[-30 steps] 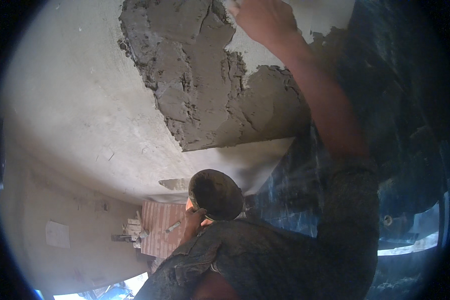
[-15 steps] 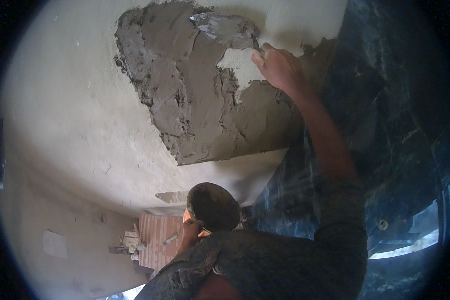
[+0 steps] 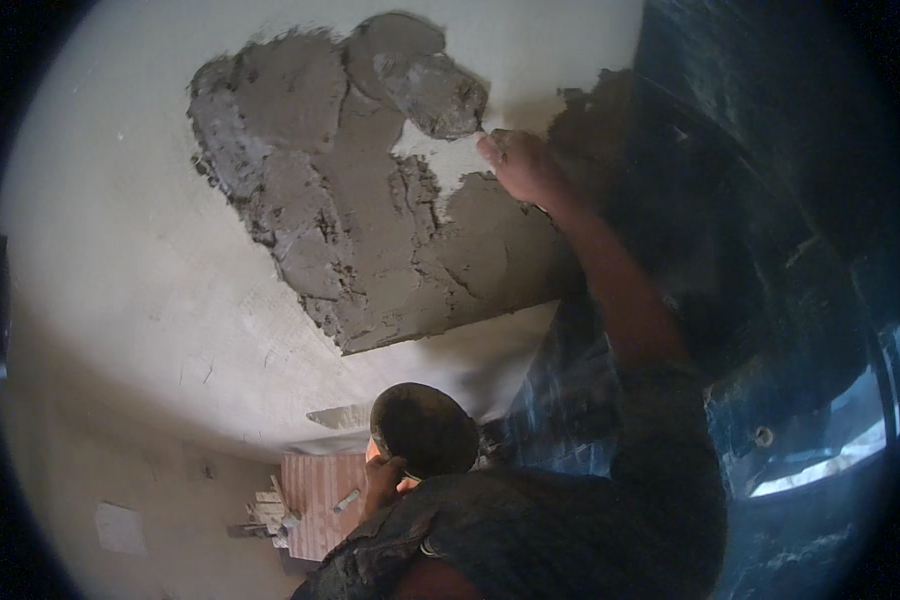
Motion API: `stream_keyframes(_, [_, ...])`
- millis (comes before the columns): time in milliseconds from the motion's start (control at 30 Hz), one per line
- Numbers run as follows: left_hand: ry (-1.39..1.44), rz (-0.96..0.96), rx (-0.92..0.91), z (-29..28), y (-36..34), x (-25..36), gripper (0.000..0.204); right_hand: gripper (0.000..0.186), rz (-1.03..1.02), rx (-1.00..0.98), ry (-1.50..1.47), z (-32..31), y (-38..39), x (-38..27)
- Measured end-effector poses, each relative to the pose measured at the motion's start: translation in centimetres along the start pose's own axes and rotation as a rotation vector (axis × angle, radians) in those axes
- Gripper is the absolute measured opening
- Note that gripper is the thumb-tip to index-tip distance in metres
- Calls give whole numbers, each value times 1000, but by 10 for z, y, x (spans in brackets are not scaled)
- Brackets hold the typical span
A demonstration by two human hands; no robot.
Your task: The person applies plaster to a wall with a trowel, taking it from a bucket, and then lifts and positions a large tile onto the plastered surface with the help of another person.
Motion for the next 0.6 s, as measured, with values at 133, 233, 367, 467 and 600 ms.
stream_keyframes(133, [88,-5,-15,2,-7,-17,27,53,-64,146,110,-6,26,27])
stream_keyframes(233, [57,-59,15,-8,13,-4,27,52,178,126,231,-2,54,43])
stream_keyframes(367, [21,-28,45,-6,0,-16,28,37,96,100,32,3,105,72])
stream_keyframes(467, [67,-9,10,-2,2,-5,27,28,-107,47,360,24,169,89])
stream_keyframes(600, [250,1,29,-4,-4,-25,27,37,-86,-356,164,76,231,66])
Point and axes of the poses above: each hand's wrist, its own y-axis away from the middle knuckle, its own z-axis out of the palm, x = y × z, the point moved 4 cm from there along -y, towards the middle knuckle, and after that the axes turned 13 degrees about -y, right-handed, at the moved point
